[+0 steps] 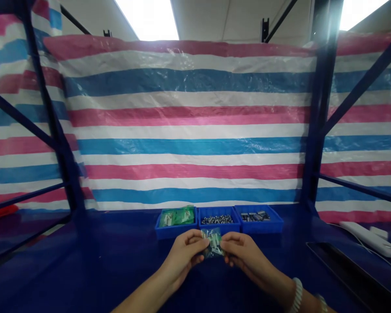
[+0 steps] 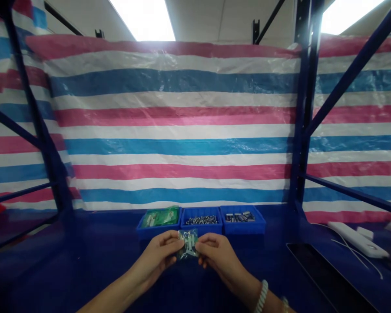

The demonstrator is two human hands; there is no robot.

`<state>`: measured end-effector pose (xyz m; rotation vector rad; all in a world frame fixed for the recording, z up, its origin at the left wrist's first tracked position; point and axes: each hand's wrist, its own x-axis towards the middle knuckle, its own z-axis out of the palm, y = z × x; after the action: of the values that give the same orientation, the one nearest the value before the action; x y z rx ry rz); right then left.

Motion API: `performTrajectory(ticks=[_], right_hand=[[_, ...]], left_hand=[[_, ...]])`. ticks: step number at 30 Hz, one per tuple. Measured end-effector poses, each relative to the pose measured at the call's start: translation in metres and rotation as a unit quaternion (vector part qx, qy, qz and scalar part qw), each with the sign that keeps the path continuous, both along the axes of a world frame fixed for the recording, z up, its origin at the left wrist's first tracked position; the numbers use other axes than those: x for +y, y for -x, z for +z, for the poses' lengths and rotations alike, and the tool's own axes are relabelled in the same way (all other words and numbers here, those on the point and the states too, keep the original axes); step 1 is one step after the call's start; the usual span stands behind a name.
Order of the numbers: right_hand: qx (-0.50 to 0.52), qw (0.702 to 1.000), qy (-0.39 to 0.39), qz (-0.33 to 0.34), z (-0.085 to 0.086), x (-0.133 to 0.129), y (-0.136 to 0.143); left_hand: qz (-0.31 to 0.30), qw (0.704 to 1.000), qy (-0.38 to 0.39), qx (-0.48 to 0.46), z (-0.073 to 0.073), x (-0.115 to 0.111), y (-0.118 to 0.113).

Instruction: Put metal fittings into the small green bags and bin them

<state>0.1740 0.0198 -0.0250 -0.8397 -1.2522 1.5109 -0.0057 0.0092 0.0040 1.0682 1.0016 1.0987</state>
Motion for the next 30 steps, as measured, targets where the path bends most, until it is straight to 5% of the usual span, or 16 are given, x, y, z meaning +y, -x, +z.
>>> performTrajectory(ticks=[2, 4, 6, 8, 10, 12, 14, 18, 20, 23, 27, 30], right_hand=[[-0.047, 0.996, -0.064, -0.028, 0.002, 0.002, -0.002], [-0.103, 0.971, -0.195, -0.089, 0.005, 0.002, -0.005], [-0.156, 0.902, -0.366, -0.170, 0.010, -0.002, -0.008], [-0.191, 0.804, -0.510, -0.239, 0.014, -0.008, -0.011], [-0.209, 0.721, -0.597, -0.283, 0.015, -0.014, -0.015], [-0.217, 0.670, -0.640, -0.307, 0.014, -0.018, -0.018], [-0.225, 0.646, -0.656, -0.320, 0.013, -0.020, -0.020], [-0.243, 0.646, -0.654, -0.308, 0.012, -0.019, -0.019], [-0.239, 0.671, -0.642, -0.284, 0.013, -0.018, -0.016], [-0.207, 0.751, -0.585, -0.227, 0.014, -0.013, -0.011], [-0.165, 0.867, -0.432, -0.183, 0.011, -0.005, -0.006], [-0.143, 0.912, -0.354, -0.150, 0.009, 0.001, -0.005]], left_hand=[[-0.004, 0.995, -0.080, 0.051, 0.001, 0.001, 0.000], [0.022, 0.959, -0.239, 0.148, 0.003, 0.002, 0.003], [0.056, 0.842, -0.470, 0.260, 0.006, 0.000, 0.008], [0.074, 0.655, -0.677, 0.329, 0.010, -0.004, 0.014], [0.087, 0.503, -0.785, 0.352, 0.015, -0.011, 0.020], [0.102, 0.440, -0.812, 0.369, 0.019, -0.016, 0.025], [0.109, 0.431, -0.810, 0.382, 0.019, -0.019, 0.027], [0.112, 0.466, -0.800, 0.360, 0.013, -0.014, 0.023], [0.117, 0.517, -0.777, 0.338, 0.010, -0.010, 0.018], [0.105, 0.671, -0.659, 0.324, 0.007, -0.007, 0.009], [0.034, 0.901, -0.359, 0.242, 0.002, -0.007, -0.003], [-0.011, 0.974, -0.192, 0.120, -0.003, -0.007, -0.009]])
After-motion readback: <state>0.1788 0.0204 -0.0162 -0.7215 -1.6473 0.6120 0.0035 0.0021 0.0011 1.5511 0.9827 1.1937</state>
